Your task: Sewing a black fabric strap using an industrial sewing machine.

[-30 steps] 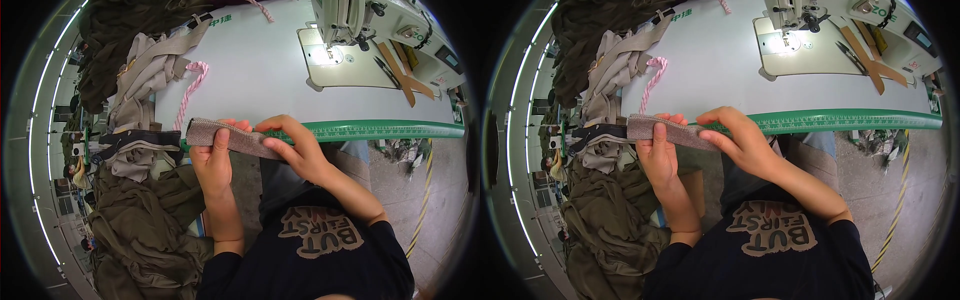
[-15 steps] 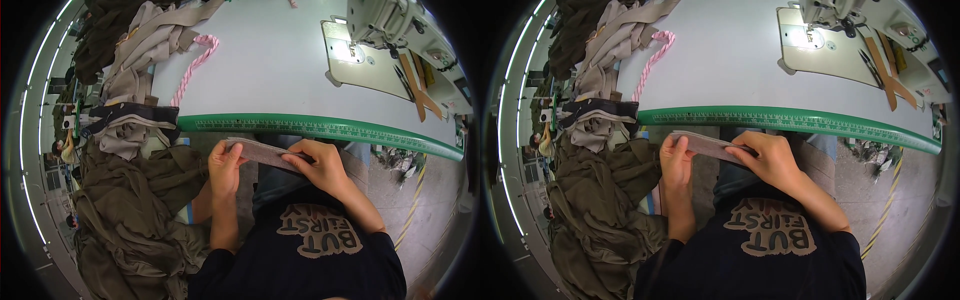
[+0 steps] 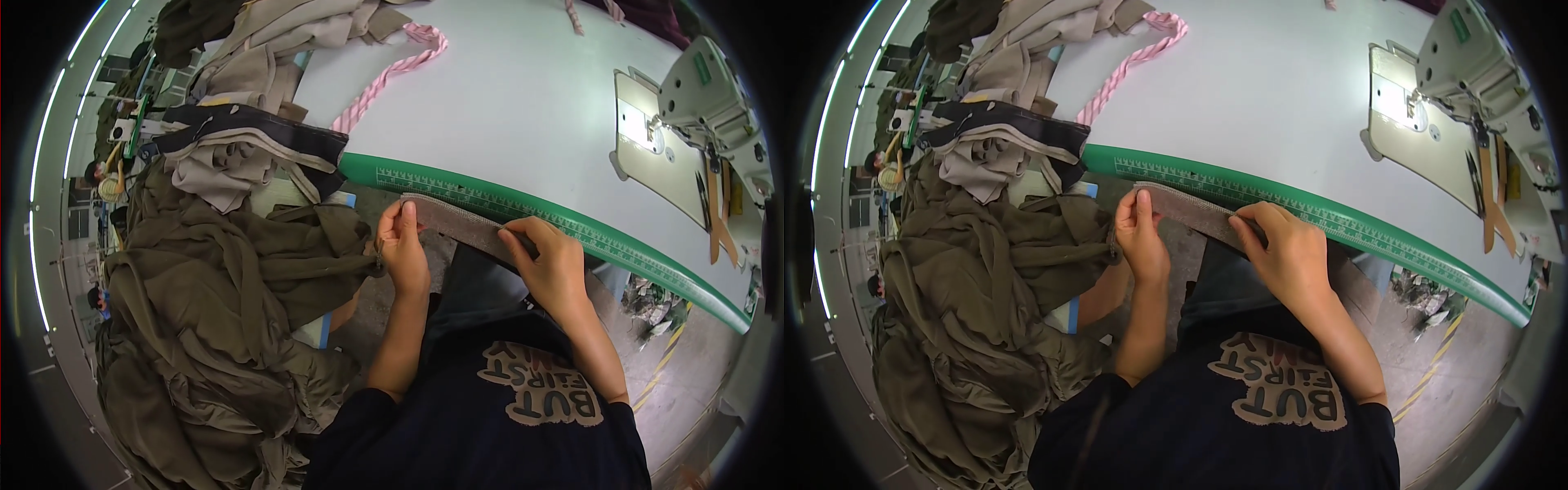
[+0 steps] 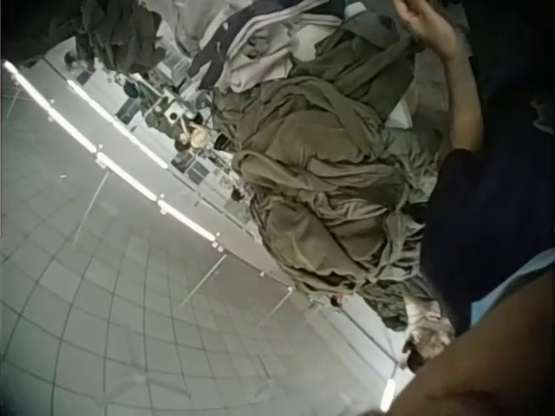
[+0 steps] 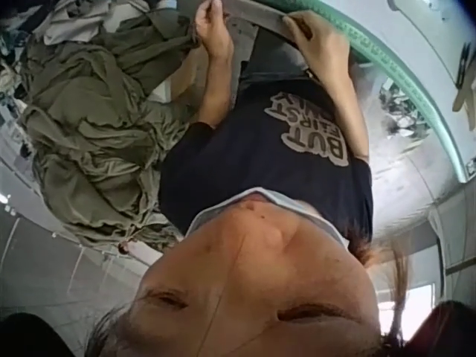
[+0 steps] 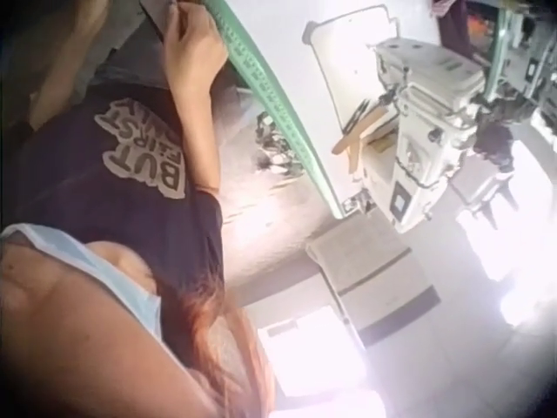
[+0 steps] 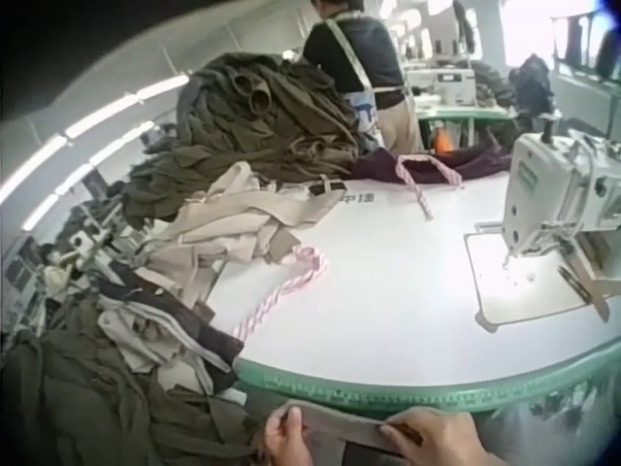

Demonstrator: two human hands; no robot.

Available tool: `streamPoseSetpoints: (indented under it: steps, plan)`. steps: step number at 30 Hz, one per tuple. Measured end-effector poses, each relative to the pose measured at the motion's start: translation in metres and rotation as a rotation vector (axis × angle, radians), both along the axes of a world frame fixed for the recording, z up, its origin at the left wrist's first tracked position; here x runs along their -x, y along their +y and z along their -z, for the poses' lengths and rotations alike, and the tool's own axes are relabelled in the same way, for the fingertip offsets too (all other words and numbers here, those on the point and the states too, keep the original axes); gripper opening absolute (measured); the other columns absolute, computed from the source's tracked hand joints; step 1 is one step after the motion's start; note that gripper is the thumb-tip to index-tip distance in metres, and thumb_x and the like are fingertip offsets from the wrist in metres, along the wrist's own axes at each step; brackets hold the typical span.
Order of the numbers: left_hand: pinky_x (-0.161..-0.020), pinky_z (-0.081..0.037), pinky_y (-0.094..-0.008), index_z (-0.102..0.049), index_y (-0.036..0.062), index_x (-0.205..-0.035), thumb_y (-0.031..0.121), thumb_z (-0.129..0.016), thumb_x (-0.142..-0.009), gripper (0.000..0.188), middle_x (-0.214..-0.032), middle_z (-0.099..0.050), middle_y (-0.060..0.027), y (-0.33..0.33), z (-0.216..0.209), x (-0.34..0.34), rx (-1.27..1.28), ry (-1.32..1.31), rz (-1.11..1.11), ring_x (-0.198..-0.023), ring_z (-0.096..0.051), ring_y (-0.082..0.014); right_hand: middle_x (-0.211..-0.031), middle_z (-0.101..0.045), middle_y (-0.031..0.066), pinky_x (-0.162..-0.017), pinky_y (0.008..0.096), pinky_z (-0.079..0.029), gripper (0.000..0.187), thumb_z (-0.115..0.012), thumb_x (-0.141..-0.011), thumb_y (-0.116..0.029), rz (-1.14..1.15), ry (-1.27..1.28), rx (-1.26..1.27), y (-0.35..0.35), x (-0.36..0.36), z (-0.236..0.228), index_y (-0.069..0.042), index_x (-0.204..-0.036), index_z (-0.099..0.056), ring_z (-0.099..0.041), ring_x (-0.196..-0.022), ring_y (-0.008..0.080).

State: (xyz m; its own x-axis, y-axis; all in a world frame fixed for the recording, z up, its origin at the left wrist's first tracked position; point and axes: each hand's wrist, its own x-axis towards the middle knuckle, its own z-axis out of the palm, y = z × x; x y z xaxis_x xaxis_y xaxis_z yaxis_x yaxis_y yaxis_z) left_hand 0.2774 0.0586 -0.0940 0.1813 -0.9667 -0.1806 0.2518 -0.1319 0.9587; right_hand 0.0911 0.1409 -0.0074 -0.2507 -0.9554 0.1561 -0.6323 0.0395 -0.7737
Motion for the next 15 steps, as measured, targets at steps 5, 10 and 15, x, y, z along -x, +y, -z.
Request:
streamPoseSetpoints:
  steps: [5, 10, 15]
  plan:
    - [-0.080, -0.046, -0.0238, -0.066, 0.0024, -0.108, 0.020, -0.066, -0.099, 0.020, -0.096, -0.064, 0.0008, -0.018, 0.006, 0.002, 0.180, 0.023, -0.133, -0.089, -0.056, -0.0064, -0.076, -0.068, 0.0089, -0.054, 0.0319, -0.048, 0.012, -0.076, -0.087, -0.012, -0.012, 0.115, 0.066, -0.021, -0.017, 0.006, -0.005, -0.090, -0.067, -0.065, -0.060, 0.0225]
    - [-0.084, -0.044, -0.0236, -0.066, 0.0014, -0.108, 0.019, -0.068, -0.098, 0.020, -0.097, -0.065, -0.0005, -0.030, 0.014, -0.001, 0.170, 0.085, -0.194, -0.091, -0.056, -0.0073, -0.073, -0.068, 0.0067, -0.051, 0.0319, -0.047, 0.012, -0.076, -0.086, -0.012, -0.008, 0.224, 0.109, -0.032, -0.026, 0.016, -0.007, -0.089, -0.066, -0.063, -0.055, 0.0219]
    - [-0.088, -0.044, -0.0242, -0.065, 0.0002, -0.108, 0.018, -0.067, -0.098, 0.021, -0.100, -0.065, -0.0027, -0.033, 0.017, 0.000, 0.188, 0.144, -0.220, -0.093, -0.057, -0.0091, -0.070, -0.067, 0.0052, -0.049, 0.0314, -0.046, 0.013, -0.078, -0.084, -0.013, 0.016, 0.296, 0.139, -0.035, -0.032, 0.019, -0.008, -0.089, -0.066, -0.062, -0.052, 0.0206]
